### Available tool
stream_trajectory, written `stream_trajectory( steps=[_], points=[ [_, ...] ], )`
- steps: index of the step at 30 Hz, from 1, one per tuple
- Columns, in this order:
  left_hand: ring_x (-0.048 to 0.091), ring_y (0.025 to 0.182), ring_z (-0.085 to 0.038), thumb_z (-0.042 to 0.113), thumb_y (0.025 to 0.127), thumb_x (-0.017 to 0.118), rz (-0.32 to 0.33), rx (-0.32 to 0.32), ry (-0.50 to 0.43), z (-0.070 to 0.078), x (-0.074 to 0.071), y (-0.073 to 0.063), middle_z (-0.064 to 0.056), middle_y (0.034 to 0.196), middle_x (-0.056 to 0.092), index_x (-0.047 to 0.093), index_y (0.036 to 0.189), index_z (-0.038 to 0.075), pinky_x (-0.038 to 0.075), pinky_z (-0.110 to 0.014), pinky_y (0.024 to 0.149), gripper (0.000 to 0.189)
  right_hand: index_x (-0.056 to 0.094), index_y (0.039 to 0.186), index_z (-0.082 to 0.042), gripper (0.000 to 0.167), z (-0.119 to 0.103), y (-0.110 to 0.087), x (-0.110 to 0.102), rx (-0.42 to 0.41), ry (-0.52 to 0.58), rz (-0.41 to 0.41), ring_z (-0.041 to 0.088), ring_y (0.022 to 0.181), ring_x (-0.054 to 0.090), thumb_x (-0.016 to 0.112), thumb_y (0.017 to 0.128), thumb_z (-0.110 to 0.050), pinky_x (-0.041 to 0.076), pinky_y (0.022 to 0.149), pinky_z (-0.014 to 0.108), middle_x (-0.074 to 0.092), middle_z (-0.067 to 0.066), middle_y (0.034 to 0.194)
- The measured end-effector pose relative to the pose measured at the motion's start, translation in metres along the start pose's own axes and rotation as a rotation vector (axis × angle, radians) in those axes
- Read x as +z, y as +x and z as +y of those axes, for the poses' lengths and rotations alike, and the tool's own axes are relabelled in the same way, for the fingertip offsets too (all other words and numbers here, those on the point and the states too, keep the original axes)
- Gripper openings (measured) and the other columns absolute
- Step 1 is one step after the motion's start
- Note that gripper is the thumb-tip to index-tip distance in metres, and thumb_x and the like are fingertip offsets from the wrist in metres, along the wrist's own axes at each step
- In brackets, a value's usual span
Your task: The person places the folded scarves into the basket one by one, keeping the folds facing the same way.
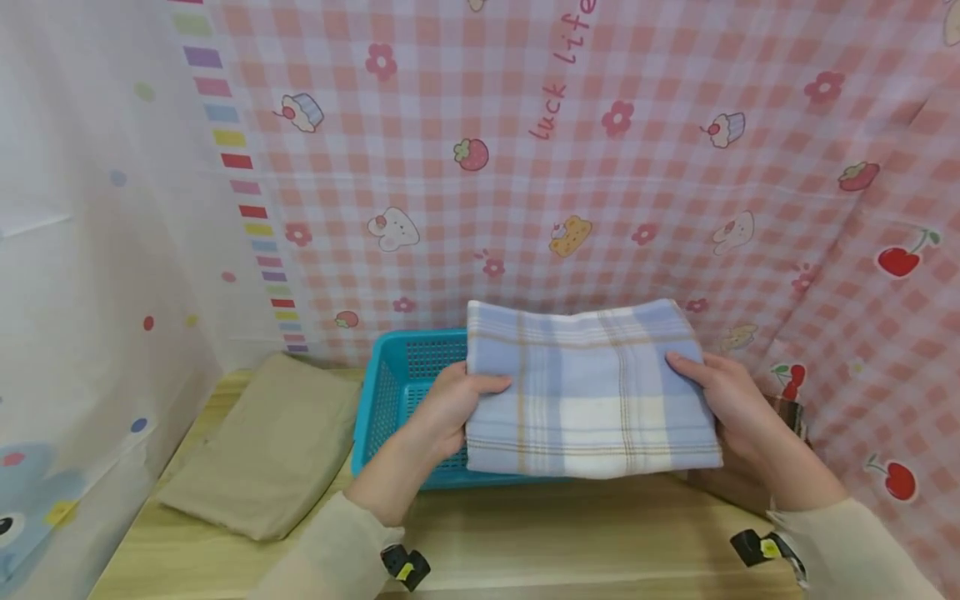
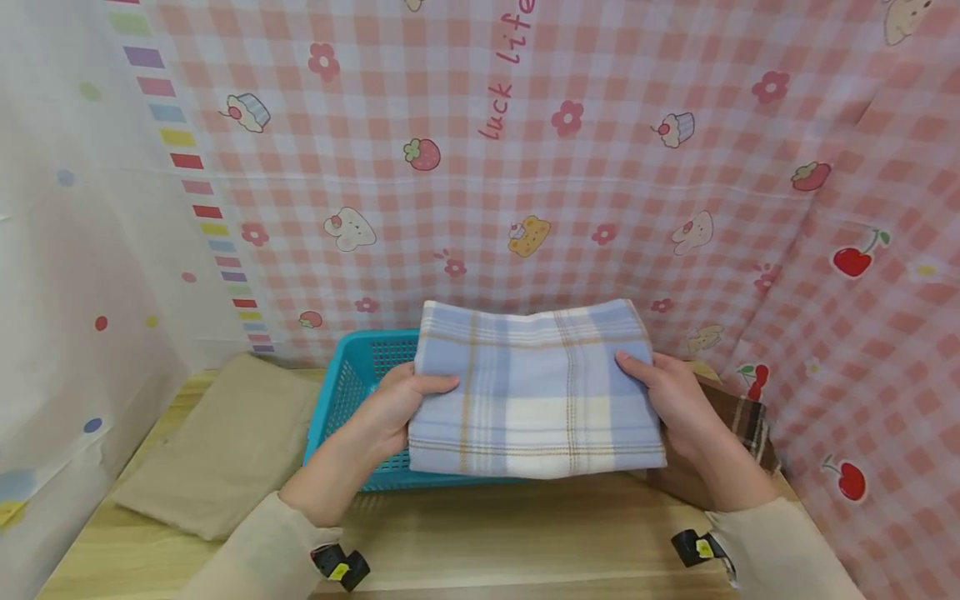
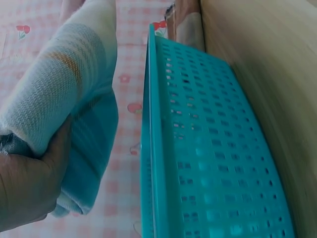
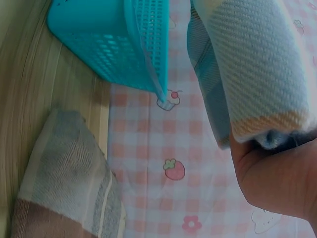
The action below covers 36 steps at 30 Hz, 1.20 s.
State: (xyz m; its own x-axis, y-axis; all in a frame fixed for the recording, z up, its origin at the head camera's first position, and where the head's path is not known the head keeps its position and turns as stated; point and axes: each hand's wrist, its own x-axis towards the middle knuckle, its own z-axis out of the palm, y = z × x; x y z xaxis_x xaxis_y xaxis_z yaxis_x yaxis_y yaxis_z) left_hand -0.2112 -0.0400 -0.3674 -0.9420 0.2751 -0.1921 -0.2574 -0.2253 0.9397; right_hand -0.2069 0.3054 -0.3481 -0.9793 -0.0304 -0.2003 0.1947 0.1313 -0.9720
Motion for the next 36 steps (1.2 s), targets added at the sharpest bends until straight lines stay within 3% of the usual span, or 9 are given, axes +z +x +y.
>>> stream_trajectory(
  steps=[11, 23, 36],
  points=[
    [0.071, 0.099, -0.026, 0.008, 0.098, 0.069, 0.017, 0.0, 0.033, 0.003, -0.022, -0.004, -0.017, 0.118, 0.07, 0.057, 0.134, -0.001, 0.059, -0.041, 0.084, 0.038, 0.054, 0.133, -0.003, 0.053, 0.002, 0.012, 0.021, -0.008, -0.02, -0.051, 0.014, 0.085, 0.072, 0.06, 0.105, -0.048, 0.061, 0.076, 0.034, 0.073, -0.004, 0.095],
    [0.071, 0.094, -0.024, 0.008, 0.097, 0.07, 0.083, -0.006, 0.07, -0.002, -0.045, -0.004, -0.016, 0.114, 0.072, 0.059, 0.132, -0.002, 0.059, -0.039, 0.08, 0.039, 0.057, 0.125, -0.002, 0.041, 0.006, 0.026, 0.044, -0.026, -0.016, -0.1, 0.013, 0.086, 0.071, 0.056, 0.109, -0.04, 0.06, 0.077, 0.033, 0.073, -0.002, 0.095],
    [0.071, 0.093, -0.023, 0.008, 0.098, 0.068, 0.109, -0.027, 0.1, -0.004, -0.07, -0.006, -0.014, 0.111, 0.071, 0.055, 0.133, -0.002, 0.06, -0.038, 0.079, 0.038, 0.05, 0.14, 0.007, 0.052, 0.012, 0.04, 0.069, -0.009, -0.037, -0.1, 0.014, 0.089, 0.07, 0.054, 0.11, -0.036, 0.06, 0.08, 0.032, 0.071, 0.001, 0.1]
  ],
)
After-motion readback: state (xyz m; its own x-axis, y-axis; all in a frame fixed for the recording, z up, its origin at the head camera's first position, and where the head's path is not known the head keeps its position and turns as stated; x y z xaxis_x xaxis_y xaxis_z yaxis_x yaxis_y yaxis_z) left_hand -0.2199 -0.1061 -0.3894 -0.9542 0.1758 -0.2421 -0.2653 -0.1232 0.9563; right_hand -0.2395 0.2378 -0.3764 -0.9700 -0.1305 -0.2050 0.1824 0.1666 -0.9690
